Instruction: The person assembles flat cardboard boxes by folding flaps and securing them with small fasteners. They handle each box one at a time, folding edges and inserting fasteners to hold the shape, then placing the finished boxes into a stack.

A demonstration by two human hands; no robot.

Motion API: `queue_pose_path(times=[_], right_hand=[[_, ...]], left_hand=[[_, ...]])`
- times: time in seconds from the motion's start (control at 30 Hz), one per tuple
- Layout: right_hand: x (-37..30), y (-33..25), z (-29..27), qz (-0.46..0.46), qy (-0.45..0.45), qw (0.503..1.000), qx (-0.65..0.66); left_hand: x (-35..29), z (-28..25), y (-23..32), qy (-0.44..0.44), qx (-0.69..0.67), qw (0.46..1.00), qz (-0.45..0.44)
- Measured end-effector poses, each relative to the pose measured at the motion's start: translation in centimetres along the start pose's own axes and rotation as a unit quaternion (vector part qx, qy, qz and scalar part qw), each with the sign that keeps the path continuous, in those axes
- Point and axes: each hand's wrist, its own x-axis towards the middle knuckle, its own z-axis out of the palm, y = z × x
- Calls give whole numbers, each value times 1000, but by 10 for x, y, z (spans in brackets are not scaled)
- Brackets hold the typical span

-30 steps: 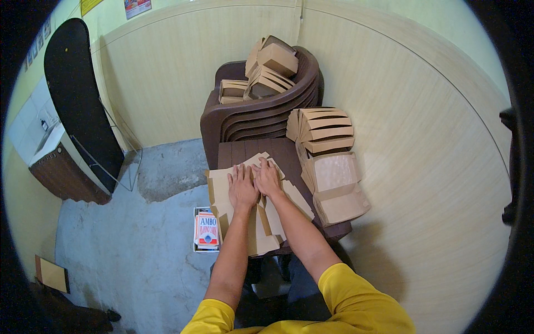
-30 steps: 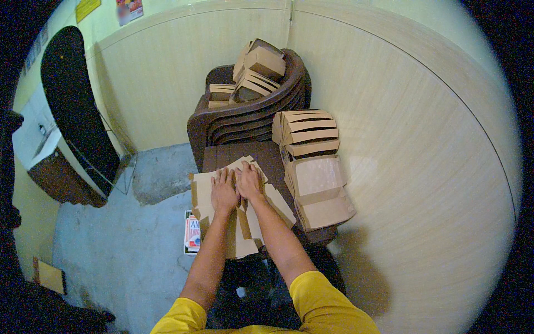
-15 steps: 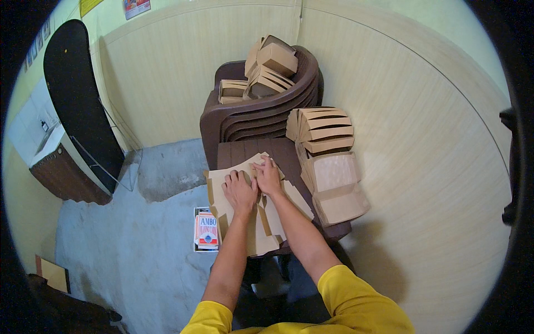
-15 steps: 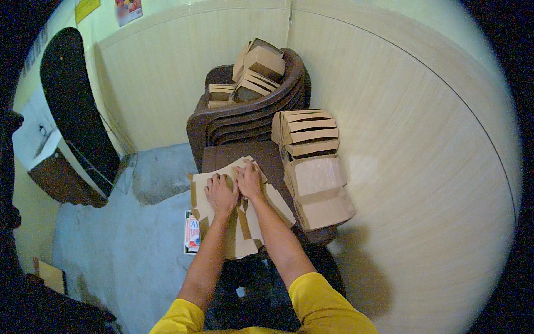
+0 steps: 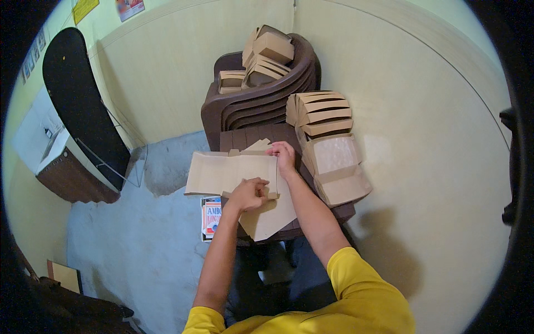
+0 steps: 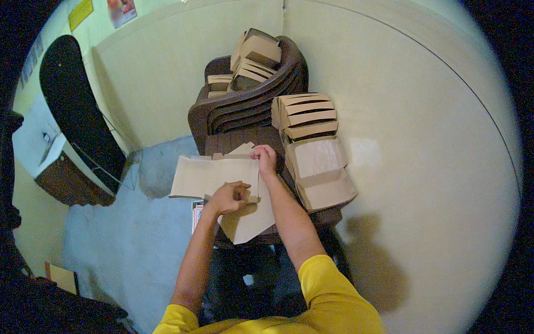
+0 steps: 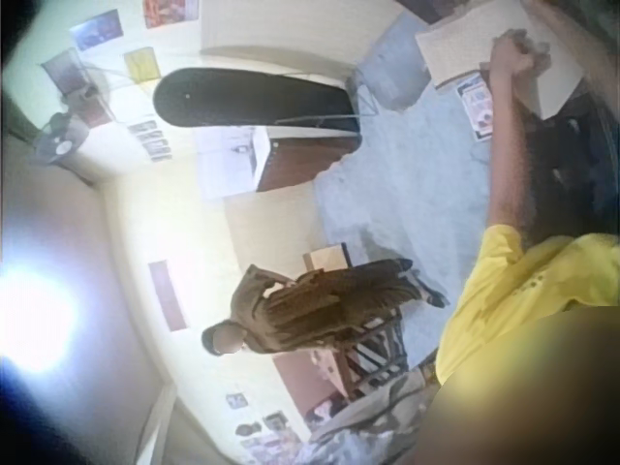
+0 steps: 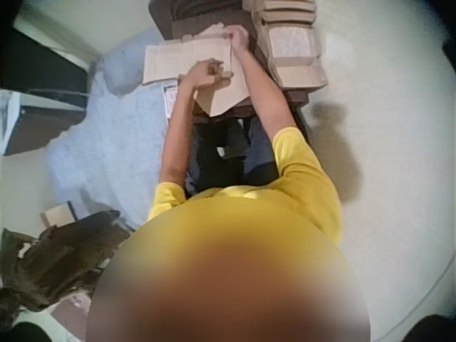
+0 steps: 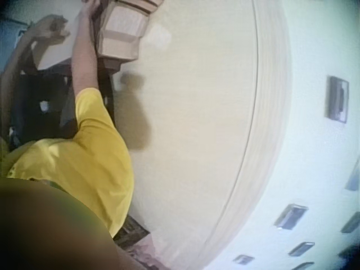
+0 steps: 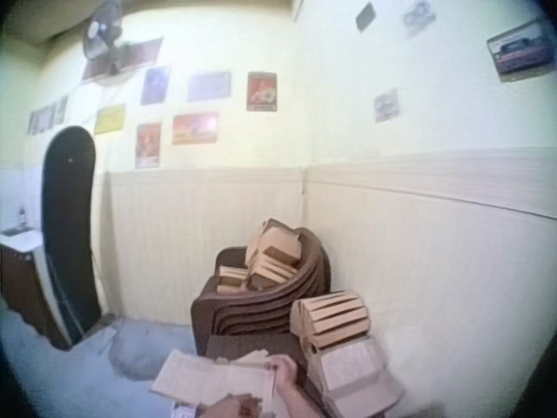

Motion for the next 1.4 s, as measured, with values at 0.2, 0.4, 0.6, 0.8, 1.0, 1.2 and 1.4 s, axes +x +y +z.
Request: queue_pose_path(times=[0.2,0.4,0.6,0.8,1.0,1.2,1.4], right_hand=[[-38,-36,-28,-194,-9,918,-347],[-101,-59,-48,-178,-70,842,-505],[-121,-71,-36,-254,4,862,-439],[-169,-73,-53,-121,10,938,-325],[-187,-86,-51,-186,-130,797,-560],[-190,-95,-41,-115,-166,747,-633],[-187,-84,-38,-119,-101,779,-608]], left_hand=[[-23,11,28,91,82,992,28],[-46,34,30,137,105,984,49],[-42,66,52,125,149,981,-25],[58,46,58,-1,162,971,-177],[84,11,26,241,-328,912,-49],[-14,-41,-35,74,-66,995,12],[-81,-14,-44,-42,170,984,-18]])
